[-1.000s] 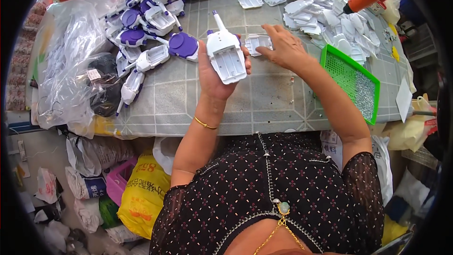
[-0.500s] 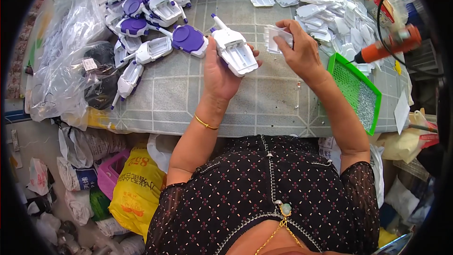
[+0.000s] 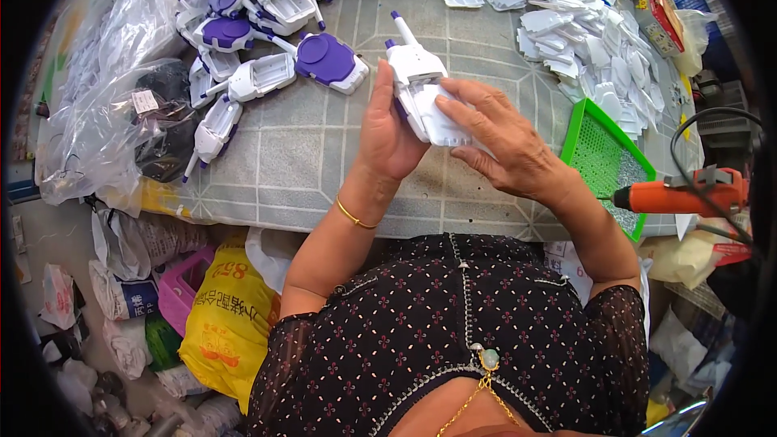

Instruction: Assembling plastic toy walkie-talkies by fitting casing parts together and securing them using an electric screwdriver.

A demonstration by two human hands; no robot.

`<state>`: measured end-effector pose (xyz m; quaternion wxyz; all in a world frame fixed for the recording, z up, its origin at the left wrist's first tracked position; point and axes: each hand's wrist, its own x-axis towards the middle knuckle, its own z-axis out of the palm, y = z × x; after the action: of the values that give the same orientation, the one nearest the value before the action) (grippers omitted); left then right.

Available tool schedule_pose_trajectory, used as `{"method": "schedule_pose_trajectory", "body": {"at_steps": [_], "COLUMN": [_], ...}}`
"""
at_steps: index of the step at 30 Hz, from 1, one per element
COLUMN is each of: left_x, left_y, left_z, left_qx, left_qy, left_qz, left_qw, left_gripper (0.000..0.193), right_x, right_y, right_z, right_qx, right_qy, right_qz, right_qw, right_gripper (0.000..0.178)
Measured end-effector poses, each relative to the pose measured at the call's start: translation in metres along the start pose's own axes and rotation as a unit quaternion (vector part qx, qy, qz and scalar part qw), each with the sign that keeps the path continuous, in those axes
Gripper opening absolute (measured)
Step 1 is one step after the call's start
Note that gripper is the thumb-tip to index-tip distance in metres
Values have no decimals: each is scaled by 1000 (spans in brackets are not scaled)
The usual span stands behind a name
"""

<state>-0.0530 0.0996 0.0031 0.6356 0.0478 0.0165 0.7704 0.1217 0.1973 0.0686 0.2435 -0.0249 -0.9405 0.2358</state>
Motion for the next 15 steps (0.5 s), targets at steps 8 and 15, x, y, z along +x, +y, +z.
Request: {"method": "schedule_pose_trajectory", "body": {"at_steps": [8, 15], "left_x": [-2, -5], "left_y": [-8, -8], "left_z": [23, 18], "left_qx": [131, 123], "left_qy": [70, 70], "left_qz": [-21, -45], "left_qw": [989, 989], "left_gripper": [67, 69], "right_x": [4, 6], "right_y": [-1, 4], "right_z": [-16, -16], "right_qx": [98, 88], "right_qy": [27, -5], "right_qz": [26, 4], "right_qw": [994, 996], "right_gripper": [66, 61]}}
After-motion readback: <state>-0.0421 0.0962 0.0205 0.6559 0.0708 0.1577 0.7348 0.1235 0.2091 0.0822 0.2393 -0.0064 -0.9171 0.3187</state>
